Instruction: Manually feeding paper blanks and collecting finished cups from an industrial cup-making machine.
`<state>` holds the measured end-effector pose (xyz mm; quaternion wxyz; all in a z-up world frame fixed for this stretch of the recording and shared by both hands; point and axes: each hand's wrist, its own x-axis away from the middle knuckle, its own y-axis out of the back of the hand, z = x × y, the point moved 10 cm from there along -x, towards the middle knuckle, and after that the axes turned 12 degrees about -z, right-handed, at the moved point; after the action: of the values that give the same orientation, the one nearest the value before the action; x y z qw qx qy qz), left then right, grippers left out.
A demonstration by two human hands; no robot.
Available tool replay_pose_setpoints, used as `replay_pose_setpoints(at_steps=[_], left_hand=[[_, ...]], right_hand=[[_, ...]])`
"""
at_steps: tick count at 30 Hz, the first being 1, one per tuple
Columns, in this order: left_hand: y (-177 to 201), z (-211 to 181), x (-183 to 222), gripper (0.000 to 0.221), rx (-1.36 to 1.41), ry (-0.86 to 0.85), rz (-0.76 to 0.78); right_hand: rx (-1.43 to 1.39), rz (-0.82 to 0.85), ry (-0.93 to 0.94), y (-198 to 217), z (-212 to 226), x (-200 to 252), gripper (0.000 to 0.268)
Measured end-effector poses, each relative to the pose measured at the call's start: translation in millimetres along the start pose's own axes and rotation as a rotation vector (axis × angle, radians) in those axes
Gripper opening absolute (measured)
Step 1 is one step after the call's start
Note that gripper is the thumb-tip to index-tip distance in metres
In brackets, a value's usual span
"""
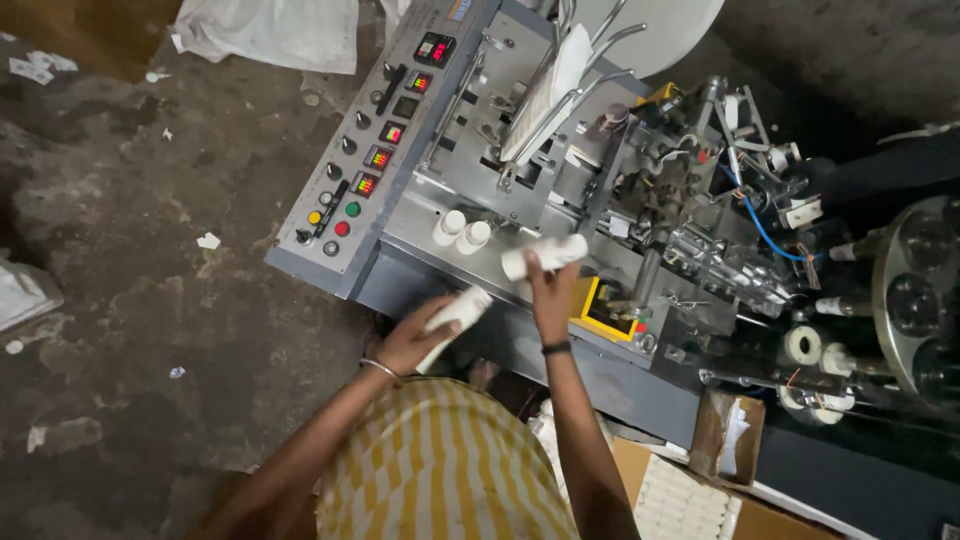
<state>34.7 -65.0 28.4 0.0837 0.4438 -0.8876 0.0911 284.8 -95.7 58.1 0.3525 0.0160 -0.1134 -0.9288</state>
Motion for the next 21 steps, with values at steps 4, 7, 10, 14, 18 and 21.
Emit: replay_pose_setpoints(at_steps=[4,7,10,14,18,21], left_hand=[[27.6,34.1,-13.3,0.057,-0.078,0.015,-0.127],[29.0,42.5,-12.0,0.056,-0.092,0.025,-0.144],[28.9,30.9,-13.0,0.053,-0.111,0.047,-0.151],[19.6,12.1,-25.6,0.053,0.034,0.038,-0.158],[2.6,-31.6,-28.5,0.052,0.033,-0.068,-0.159],[2.4,-60.4,-27.7,0.053,-0.049,-0.145,-0.216]], right_hand=[[0.150,0.078,0.160,-40.8,-11.1,-18.4,0.060],[0.490,0.106,0.568,-62.1,-41.8,-21.2,0.054],[0.077,0.187,0.224,-65.4,-50.0,-19.4,0.064],[0.078,-0.043,0.200,-27.9,-29.6,9.3,0.063],[-0.106,0.178,0.044,-31.8,1.2,44.4,0.046],[-0.103,0.184,0.119,-36.1,55.1,42.0,0.039]])
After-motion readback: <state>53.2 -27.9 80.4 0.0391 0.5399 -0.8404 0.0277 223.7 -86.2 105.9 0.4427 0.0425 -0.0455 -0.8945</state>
